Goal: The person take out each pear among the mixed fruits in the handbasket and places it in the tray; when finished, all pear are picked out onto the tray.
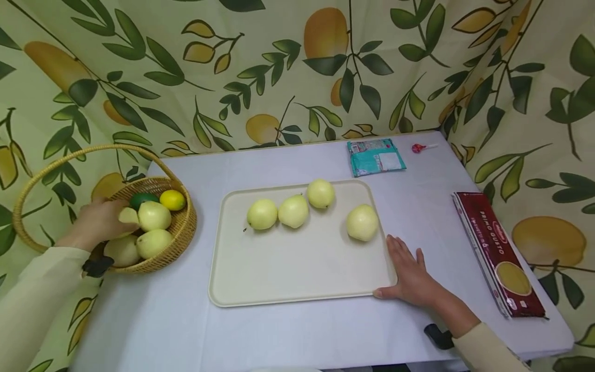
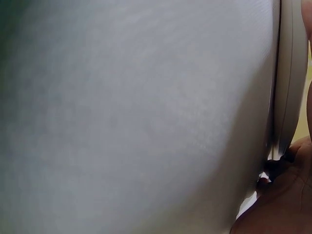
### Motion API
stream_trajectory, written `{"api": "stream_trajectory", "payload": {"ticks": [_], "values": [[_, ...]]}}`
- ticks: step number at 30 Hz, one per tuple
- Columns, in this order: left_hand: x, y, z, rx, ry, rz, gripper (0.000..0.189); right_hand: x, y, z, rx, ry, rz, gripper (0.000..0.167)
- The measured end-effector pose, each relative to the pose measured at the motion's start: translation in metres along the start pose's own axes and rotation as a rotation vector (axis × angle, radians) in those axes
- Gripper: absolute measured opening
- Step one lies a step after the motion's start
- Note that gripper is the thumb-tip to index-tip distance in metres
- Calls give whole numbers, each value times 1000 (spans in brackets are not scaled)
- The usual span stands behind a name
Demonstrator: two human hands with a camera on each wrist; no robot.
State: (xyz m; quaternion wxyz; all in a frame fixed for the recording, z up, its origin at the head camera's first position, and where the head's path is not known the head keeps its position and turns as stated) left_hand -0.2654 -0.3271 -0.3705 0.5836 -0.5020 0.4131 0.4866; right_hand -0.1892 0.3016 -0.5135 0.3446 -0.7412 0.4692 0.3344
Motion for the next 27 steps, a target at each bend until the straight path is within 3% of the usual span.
{"api": "stream_trajectory", "payload": {"ticks": [2,5,9,13,17,22,27], "values": [[5,0,-3,10,-11,-23,65,0,0,0,2,3,-1,137],[8,1,-5,31,-21,-6,66,1,0,0,3,8,-3,138],[4,1,-3,37,-40,31,58,1,-1,0,5,8,-1,139],[-5,1,9,18,-70,14,60,1,-2,0,6,8,-1,139],[-16,-1,34,6,-85,6,74,1,-2,0,1,10,3,138],[-25,2,83,87,-153,68,72,2,-2,1,3,9,1,138],[-25,8,124,132,-254,65,73,0,0,-1,-2,-8,5,137]]}}
Point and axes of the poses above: each hand's wrist, its own y-axis towards the middle knuckle, its own x-axis out of the palm, z = x × y, the point moved 7 cm from there along y, towards the middle knuckle, and after that the axes turned 1 degree about x, right-handed, at the moved point
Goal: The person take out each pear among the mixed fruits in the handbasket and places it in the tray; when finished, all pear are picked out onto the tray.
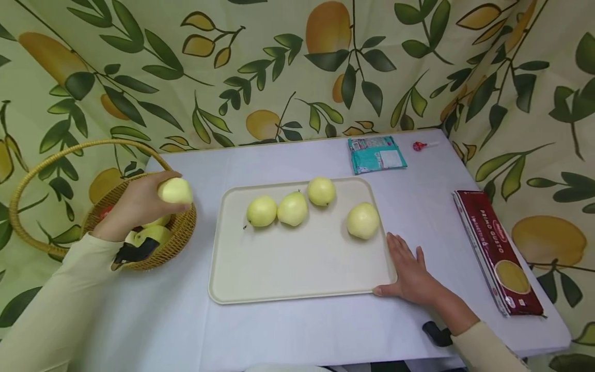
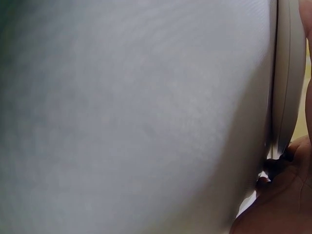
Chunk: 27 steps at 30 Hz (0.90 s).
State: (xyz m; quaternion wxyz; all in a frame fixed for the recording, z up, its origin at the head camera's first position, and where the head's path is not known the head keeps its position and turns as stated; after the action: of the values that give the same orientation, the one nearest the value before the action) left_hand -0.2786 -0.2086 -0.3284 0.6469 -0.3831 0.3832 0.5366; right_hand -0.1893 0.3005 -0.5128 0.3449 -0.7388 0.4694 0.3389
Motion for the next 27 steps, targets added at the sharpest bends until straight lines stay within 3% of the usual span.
{"api": "stream_trajectory", "payload": {"ticks": [4,12,23,27], "values": [[17,12,33,42,-101,-8,73,-1,1,0,-5,-3,7,136],[64,33,101,218,-263,-39,73,-2,2,2,3,-16,6,136],[132,36,148,354,-379,-102,72,-2,9,0,-12,-2,-17,137],[163,37,168,404,-410,-145,72,-2,7,2,-7,5,-13,136]]}}
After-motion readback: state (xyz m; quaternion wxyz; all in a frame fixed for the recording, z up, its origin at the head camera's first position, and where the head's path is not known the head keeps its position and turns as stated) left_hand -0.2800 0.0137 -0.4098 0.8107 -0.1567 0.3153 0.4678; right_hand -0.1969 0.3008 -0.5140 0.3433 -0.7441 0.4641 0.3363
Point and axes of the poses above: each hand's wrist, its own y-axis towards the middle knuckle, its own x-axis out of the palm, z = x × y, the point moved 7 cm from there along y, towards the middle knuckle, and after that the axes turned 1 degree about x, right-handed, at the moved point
